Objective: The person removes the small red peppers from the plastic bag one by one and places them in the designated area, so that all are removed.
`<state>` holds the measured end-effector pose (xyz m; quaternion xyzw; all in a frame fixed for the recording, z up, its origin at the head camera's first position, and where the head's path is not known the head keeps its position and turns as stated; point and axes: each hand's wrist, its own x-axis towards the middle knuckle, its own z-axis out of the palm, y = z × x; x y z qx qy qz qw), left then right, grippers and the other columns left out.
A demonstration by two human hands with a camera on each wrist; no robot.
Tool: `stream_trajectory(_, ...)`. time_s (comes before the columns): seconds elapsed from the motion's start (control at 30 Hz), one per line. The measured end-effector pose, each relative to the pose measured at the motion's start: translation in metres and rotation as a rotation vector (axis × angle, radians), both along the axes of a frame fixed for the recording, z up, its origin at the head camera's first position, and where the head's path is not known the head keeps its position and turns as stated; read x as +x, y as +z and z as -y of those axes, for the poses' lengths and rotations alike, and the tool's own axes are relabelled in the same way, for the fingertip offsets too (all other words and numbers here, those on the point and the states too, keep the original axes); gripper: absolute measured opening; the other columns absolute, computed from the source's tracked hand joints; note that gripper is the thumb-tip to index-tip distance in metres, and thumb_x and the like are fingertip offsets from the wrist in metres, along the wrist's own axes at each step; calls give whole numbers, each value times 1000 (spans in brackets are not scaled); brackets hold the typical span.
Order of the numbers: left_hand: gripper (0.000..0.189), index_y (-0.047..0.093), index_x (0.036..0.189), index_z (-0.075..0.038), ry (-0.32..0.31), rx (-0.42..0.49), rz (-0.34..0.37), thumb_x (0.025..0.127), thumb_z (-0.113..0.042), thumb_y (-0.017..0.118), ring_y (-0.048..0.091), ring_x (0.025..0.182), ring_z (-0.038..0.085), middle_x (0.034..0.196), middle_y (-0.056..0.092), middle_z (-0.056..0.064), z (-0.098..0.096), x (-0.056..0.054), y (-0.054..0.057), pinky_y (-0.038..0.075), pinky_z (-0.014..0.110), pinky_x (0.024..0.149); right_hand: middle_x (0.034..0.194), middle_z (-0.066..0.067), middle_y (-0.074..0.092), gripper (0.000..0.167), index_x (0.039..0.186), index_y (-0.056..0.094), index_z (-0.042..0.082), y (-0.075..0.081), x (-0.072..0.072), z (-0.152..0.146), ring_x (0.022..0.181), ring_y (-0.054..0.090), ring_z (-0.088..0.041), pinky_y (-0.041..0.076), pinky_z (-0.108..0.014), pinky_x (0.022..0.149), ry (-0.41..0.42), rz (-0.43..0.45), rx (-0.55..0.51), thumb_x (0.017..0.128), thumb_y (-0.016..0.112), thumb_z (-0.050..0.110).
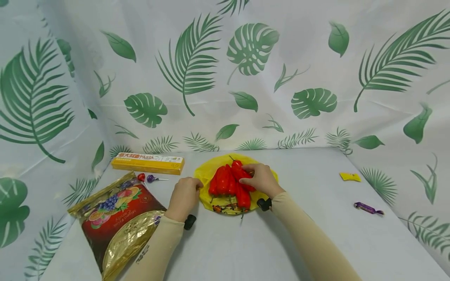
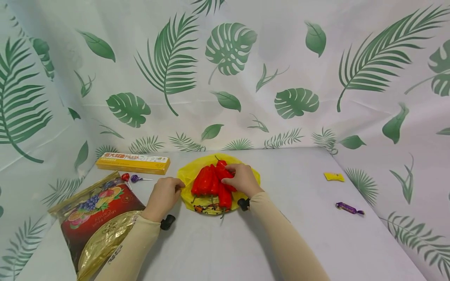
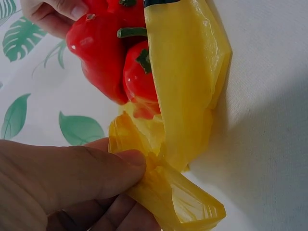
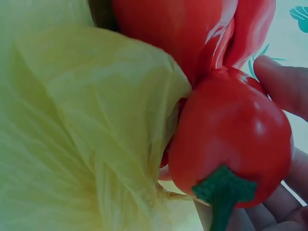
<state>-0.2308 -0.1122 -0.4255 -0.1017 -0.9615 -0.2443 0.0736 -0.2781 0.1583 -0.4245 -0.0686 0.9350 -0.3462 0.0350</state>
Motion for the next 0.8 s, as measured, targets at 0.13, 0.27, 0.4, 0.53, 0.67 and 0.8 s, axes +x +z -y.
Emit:
stream_trajectory(0.13, 14, 81, 102, -6, 7, 5, 15, 92, 0, 73, 73, 97, 28, 101, 79, 11, 0, 0, 1, 60, 46, 97, 131, -13, 72, 53, 138, 68, 10, 0, -1, 2, 113, 66, -29, 61, -40, 95, 2, 7, 10, 90, 81, 27)
stream_trajectory(0.27, 14, 81, 101, -6, 7, 3, 12, 92, 0, 73, 73, 96, 27, 101, 79, 11, 1, 0, 0, 60, 46, 96, 131, -11, 72, 53, 137, 68, 11, 0, -4, 6, 116, 64, -29, 60, -41, 98, -15, 12, 22, 90, 81, 33)
stream_trajectory(0.4, 13, 81, 99, -6, 4, 1, -4, 91, 0, 72, 73, 95, 27, 99, 79, 11, 1, 0, -1, 61, 46, 94, 127, -10, 74, 51, 135, 70, 12, -1, -7, 12, 114, 65, -28, 60, -42, 98, -36, 20, 14, 91, 80, 35)
stream_trajectory(0.53, 13, 81, 99, -6, 9, 6, -8, 92, 0, 72, 73, 94, 27, 99, 79, 11, 2, 0, -3, 61, 46, 94, 123, -11, 75, 50, 133, 70, 9, 0, -10, 16, 109, 66, -27, 60, -42, 97, -43, 28, 14, 91, 80, 34)
stream_trajectory(0.67, 13, 81, 98, -5, 10, 2, -27, 92, 1, 72, 73, 94, 28, 98, 79, 11, 3, 1, -4, 62, 45, 92, 122, -11, 75, 50, 132, 71, 7, 1, -11, 20, 107, 65, -26, 61, -40, 93, -48, 40, 14, 91, 80, 34)
stream_trajectory(0.8, 13, 82, 98, -6, 8, -2, -38, 91, 0, 72, 74, 93, 27, 97, 79, 11, 3, 1, -3, 62, 45, 91, 122, -10, 75, 51, 132, 71, 7, 1, -11, 21, 107, 65, -26, 61, -39, 92, -50, 36, 23, 90, 81, 34)
